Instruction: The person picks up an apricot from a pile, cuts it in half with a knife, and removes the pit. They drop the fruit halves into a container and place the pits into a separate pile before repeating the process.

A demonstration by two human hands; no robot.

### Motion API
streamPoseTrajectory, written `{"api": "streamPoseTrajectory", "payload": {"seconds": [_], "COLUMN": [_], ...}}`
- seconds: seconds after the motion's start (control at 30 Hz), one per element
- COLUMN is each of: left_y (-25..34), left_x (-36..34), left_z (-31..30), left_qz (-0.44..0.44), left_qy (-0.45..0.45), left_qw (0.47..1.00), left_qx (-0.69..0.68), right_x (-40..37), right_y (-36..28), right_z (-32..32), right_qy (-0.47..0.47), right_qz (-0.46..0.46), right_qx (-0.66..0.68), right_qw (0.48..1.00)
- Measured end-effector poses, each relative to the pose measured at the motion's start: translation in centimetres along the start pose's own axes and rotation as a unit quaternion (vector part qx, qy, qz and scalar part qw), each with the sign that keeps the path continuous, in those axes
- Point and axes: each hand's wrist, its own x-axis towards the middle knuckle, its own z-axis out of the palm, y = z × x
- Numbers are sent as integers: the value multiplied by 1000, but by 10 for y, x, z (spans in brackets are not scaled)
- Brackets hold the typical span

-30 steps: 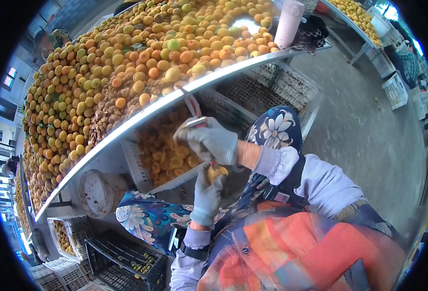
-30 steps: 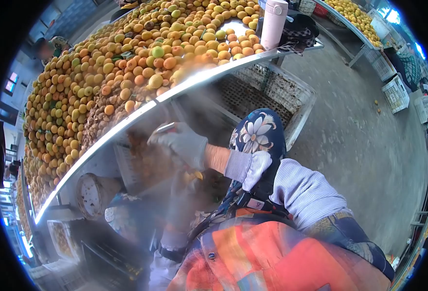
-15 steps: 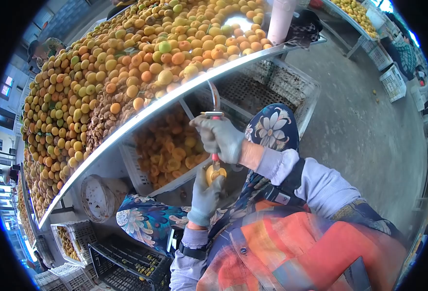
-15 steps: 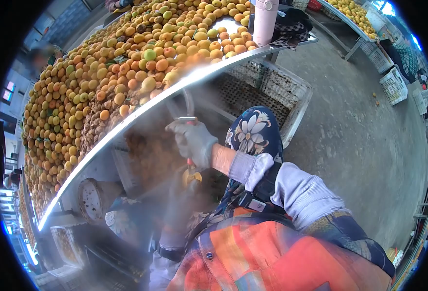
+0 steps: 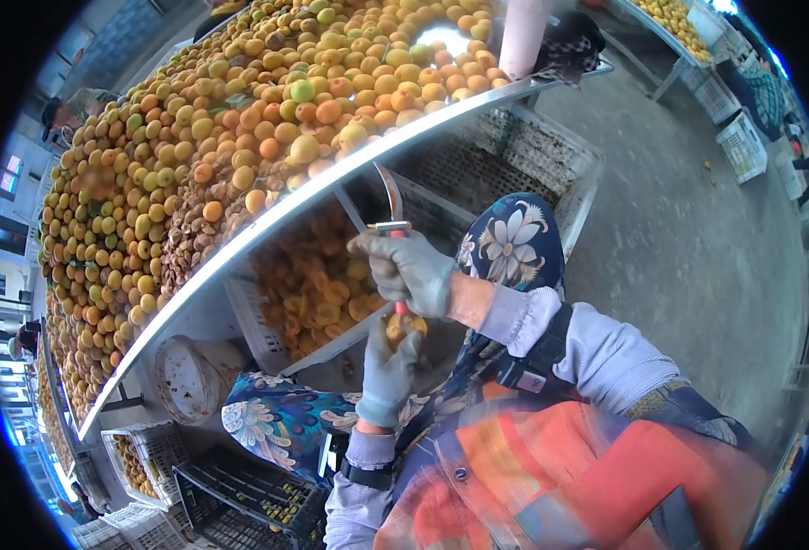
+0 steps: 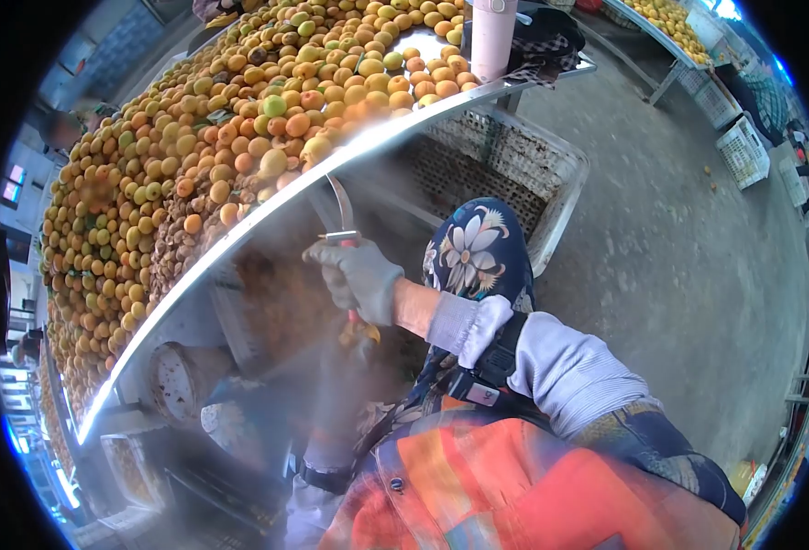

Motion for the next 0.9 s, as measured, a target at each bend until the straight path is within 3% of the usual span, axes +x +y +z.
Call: {"api": "streamPoseTrajectory", "payload": {"seconds": [0.07,0.17,0.3,0.4,0.47,0.5,0.53,0.67,0.73,0.77,0.87,0.9], "left_y": [-6,4,3,21,46,51,55,113,143,163,149,142], "left_x": [10,17,31,41,46,54,64,116,141,136,171,176], "left_z": [-9,-16,-20,-20,-16,-18,-26,-58,-59,-40,-66,-70], "left_qz": [19,86,78,123,43,87,49,14,43,95,44,69], "left_qy": [-11,-3,6,43,61,75,81,50,93,132,128,117], "left_qw": [999,993,996,982,995,992,995,985,957,956,961,967], "left_qx": [-29,81,31,135,63,59,-28,-167,-272,-242,-241,-217], "right_x": [5,11,13,7,6,4,3,7,13,15,17,19], "right_y": [-1,-4,-23,-49,-62,-67,-71,-78,-78,-80,-80,-82], "right_z": [2,7,3,-13,-29,-35,-40,-47,-43,-42,-46,-49], "right_qy": [-1,24,65,63,59,54,49,70,89,111,101,104], "right_qz": [-30,-35,-133,-196,-208,-215,-221,-211,-201,-190,-191,-183], "right_qx": [-7,35,75,104,120,113,107,110,117,124,113,137], "right_qw": [1000,998,986,973,969,969,968,969,969,968,970,968]}}
